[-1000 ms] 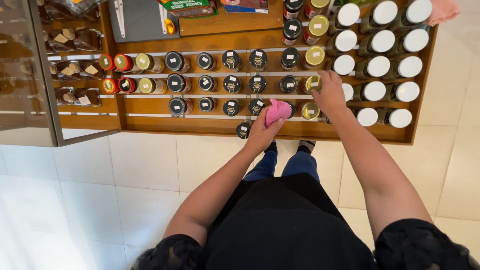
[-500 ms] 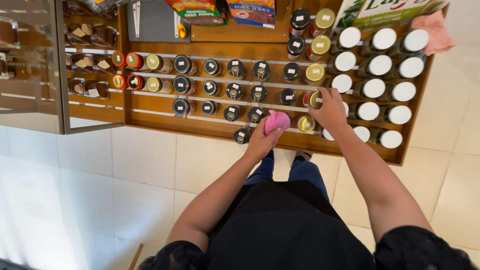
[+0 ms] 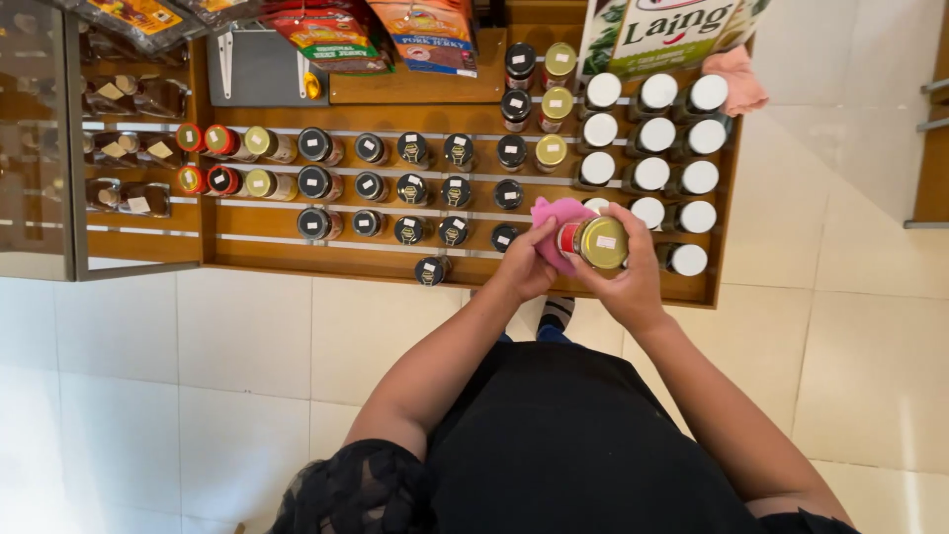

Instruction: Cleaning and dusting jars of food products on a display shelf in a grocery store.

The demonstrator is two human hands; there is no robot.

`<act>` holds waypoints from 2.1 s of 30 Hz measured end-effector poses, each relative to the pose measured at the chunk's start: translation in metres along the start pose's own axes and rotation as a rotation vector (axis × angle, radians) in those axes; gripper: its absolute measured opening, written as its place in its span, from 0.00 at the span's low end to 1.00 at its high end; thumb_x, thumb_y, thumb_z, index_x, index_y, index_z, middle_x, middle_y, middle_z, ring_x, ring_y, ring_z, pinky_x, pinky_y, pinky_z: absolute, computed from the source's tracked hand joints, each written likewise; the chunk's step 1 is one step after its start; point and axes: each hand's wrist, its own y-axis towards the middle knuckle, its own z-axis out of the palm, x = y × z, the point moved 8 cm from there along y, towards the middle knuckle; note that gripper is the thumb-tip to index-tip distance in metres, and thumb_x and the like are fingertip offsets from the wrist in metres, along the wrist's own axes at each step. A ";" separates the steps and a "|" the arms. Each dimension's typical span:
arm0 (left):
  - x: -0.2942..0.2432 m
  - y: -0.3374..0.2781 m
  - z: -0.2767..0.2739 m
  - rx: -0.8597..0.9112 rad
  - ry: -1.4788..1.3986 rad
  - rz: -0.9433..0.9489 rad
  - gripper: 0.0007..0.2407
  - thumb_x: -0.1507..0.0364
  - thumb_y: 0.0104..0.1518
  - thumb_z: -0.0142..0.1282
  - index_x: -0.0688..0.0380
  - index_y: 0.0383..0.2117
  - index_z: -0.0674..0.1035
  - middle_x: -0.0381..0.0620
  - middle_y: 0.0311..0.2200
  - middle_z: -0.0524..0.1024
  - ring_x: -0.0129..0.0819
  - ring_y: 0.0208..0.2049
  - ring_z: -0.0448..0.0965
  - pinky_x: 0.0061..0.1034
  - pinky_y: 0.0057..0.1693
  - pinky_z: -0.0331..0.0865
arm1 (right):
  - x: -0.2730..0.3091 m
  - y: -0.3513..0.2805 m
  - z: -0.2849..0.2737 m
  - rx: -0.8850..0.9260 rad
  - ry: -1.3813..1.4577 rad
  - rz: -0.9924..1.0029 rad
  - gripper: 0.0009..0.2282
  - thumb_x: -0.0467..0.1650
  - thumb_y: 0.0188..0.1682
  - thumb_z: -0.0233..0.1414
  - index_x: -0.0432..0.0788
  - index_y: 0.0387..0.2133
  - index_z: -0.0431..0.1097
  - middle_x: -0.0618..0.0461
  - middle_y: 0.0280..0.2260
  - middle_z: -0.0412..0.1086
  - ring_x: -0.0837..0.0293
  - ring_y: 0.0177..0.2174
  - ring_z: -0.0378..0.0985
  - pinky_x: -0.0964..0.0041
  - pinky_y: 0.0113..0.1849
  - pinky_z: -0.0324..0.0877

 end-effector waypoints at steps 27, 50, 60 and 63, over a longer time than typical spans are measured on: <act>0.019 -0.093 0.174 0.332 1.779 0.803 0.21 0.78 0.51 0.59 0.51 0.54 0.76 0.55 0.61 0.72 0.54 0.68 0.65 0.45 0.72 0.58 | -0.066 -0.047 -0.014 0.216 0.247 0.398 0.31 0.29 0.40 0.64 0.40 0.59 0.59 0.50 0.50 0.71 0.56 0.49 0.77 0.59 0.46 0.75; 0.034 -0.076 0.002 -0.207 0.126 0.124 0.21 0.66 0.66 0.46 0.53 0.65 0.61 0.51 0.58 0.70 0.44 0.56 0.75 0.43 0.57 0.74 | -0.040 -0.043 -0.003 0.064 0.687 0.445 0.25 0.27 0.46 0.63 0.39 0.57 0.62 0.50 0.49 0.70 0.56 0.49 0.75 0.56 0.50 0.74; 0.005 -0.054 -0.052 -0.128 0.092 0.001 0.19 0.63 0.70 0.41 0.55 0.65 0.64 0.54 0.58 0.71 0.49 0.55 0.76 0.43 0.51 0.78 | -0.037 -0.016 0.045 0.136 0.499 0.353 0.32 0.31 0.44 0.65 0.38 0.59 0.55 0.49 0.54 0.68 0.59 0.53 0.72 0.63 0.55 0.70; -0.018 -0.052 -0.056 -0.240 0.165 -0.013 0.18 0.67 0.67 0.44 0.50 0.63 0.63 0.49 0.57 0.70 0.45 0.55 0.76 0.43 0.52 0.77 | -0.050 0.003 0.050 0.146 0.306 0.413 0.31 0.32 0.41 0.67 0.37 0.57 0.59 0.48 0.52 0.69 0.59 0.51 0.74 0.64 0.53 0.71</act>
